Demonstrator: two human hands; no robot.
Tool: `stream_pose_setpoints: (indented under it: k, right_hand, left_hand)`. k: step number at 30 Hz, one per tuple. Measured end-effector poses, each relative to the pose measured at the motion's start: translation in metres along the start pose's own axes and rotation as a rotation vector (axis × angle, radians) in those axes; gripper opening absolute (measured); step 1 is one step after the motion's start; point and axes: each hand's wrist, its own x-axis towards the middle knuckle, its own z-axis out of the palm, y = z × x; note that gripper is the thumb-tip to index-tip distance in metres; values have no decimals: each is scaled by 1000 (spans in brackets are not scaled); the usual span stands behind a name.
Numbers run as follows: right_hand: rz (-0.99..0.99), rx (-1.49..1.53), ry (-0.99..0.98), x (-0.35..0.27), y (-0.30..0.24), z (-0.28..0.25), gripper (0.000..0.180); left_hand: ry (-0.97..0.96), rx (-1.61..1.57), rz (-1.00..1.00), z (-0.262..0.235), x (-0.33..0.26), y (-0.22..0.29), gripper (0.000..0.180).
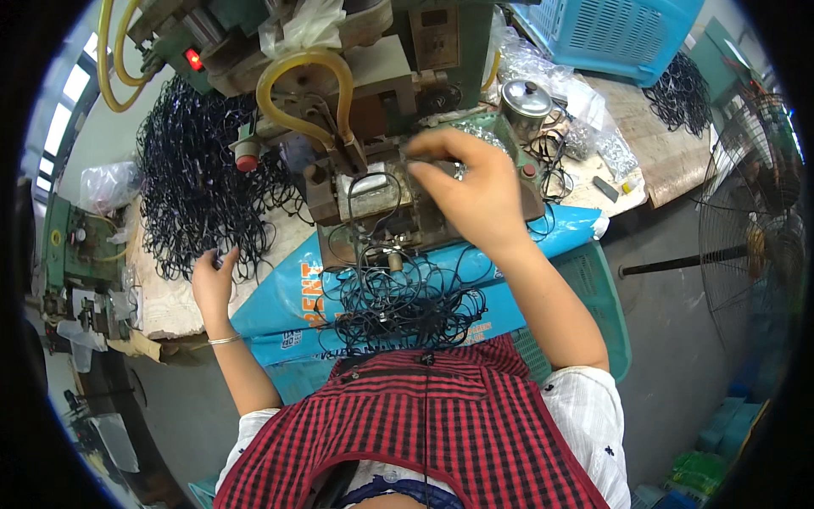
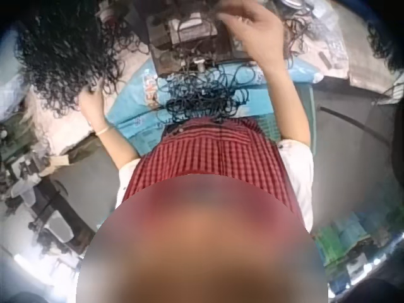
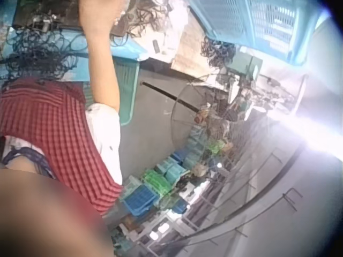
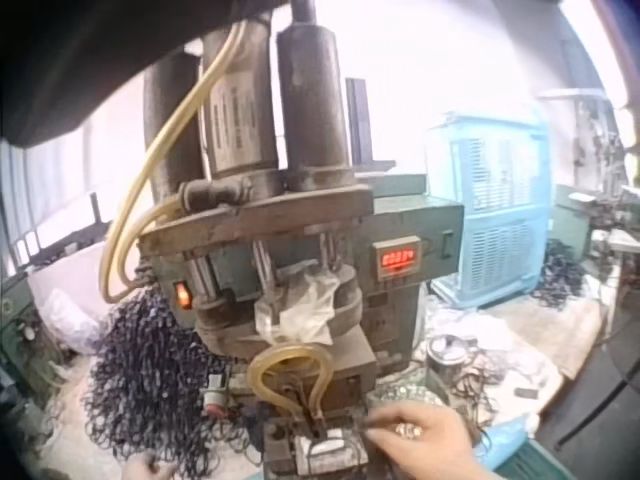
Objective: The person repeatedly picks black wires and small metallic parts, inserts them into a press machine, and removes the assembled components. The process is continuous and repetitive, with the person handling wires and parts one at a time.
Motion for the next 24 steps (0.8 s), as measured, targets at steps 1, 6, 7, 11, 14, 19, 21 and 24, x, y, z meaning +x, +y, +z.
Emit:
stream_pose_setpoints:
  k: [1,6,7,11,14,19,21,24]
  right_hand:
    - [-46,60,-23,9,-3,8,25]
    - [3,277,18,15,2,48,40]
    - [26,277,27,12,2,47,42]
    - [114,395,23,12,-7,50,51]
    - [204,653,-6,7,-7,59,52]
    - [148,647,62,4,-16,69,47]
    - [54,496,49,-6,-15,57,44]
    - [-134,-183,139,-10,24,10,34]
  left_hand:
    - [25,-46,80,-8,-1,6,43]
    - [76,-890,280,-19,-16,55,14]
    - [23,-1197,248,-15,-22,68,13]
    - [84,-1612,770,-56,-37,138,15]
    - [93,-1576,802,-67,-25,174,14]
    - [99,-1660,787,-59,-11,182,15]
    - [222,-1602,752,-57,-26,181,18]
    - [146,-1417,1090,-51,-50,177,20]
